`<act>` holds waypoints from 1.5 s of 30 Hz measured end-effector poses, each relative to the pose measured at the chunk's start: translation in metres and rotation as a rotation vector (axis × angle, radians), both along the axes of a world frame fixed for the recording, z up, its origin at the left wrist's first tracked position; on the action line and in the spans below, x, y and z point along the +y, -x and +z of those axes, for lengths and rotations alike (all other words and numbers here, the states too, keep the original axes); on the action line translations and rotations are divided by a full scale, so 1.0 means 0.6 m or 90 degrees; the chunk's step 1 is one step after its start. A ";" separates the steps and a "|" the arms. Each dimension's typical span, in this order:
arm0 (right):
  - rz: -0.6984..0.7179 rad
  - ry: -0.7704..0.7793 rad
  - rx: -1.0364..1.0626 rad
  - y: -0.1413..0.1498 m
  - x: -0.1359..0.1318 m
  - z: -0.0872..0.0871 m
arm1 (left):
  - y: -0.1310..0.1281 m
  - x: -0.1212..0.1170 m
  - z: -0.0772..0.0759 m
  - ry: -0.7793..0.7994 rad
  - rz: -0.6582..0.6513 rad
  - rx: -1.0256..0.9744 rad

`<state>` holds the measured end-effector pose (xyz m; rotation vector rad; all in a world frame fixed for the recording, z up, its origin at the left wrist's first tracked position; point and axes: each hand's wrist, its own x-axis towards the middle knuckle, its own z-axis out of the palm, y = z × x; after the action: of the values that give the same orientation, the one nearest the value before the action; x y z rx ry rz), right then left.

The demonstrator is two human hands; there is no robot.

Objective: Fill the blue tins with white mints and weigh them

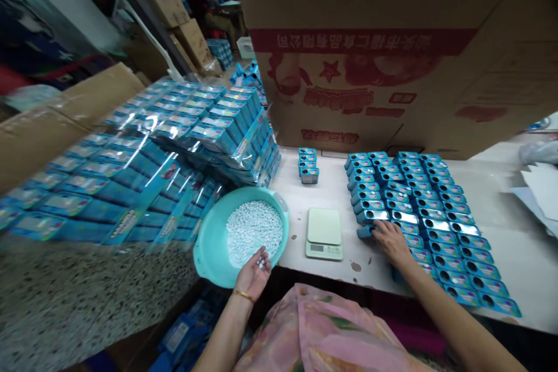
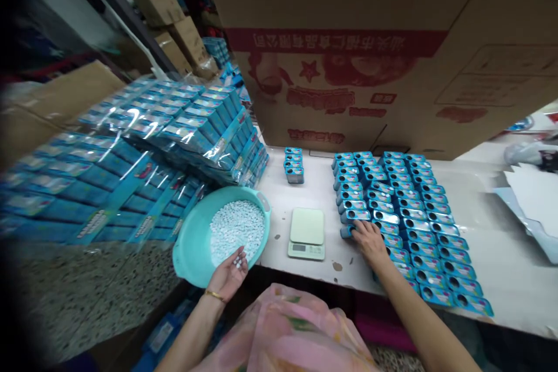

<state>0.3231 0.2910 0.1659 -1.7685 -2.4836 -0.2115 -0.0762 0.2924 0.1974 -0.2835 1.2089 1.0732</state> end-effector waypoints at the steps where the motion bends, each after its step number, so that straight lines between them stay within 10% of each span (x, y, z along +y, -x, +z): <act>1: 0.007 -0.004 0.011 0.011 0.000 0.009 | 0.003 -0.001 -0.001 -0.005 0.004 -0.002; 7: 0.113 0.028 0.048 0.141 0.035 0.063 | -0.004 0.010 0.001 -0.030 0.021 -0.050; 13: 0.164 0.035 0.070 0.233 0.080 0.040 | -0.025 0.021 0.020 -0.059 -0.004 -0.086; 23: 0.281 0.176 0.277 0.421 0.016 0.099 | -0.060 0.005 0.027 -0.025 -0.048 -0.138; 34: 0.318 0.272 0.308 0.412 -0.001 0.068 | -0.036 -0.024 0.024 -0.048 -0.088 -0.088; 45: 0.027 0.218 0.698 0.288 0.059 0.048 | -0.164 0.068 0.062 -0.131 -0.178 -0.128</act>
<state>0.1500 0.3267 0.1947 -1.3169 -1.7539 0.9618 0.0221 0.3330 0.2348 -0.0587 0.9194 0.8929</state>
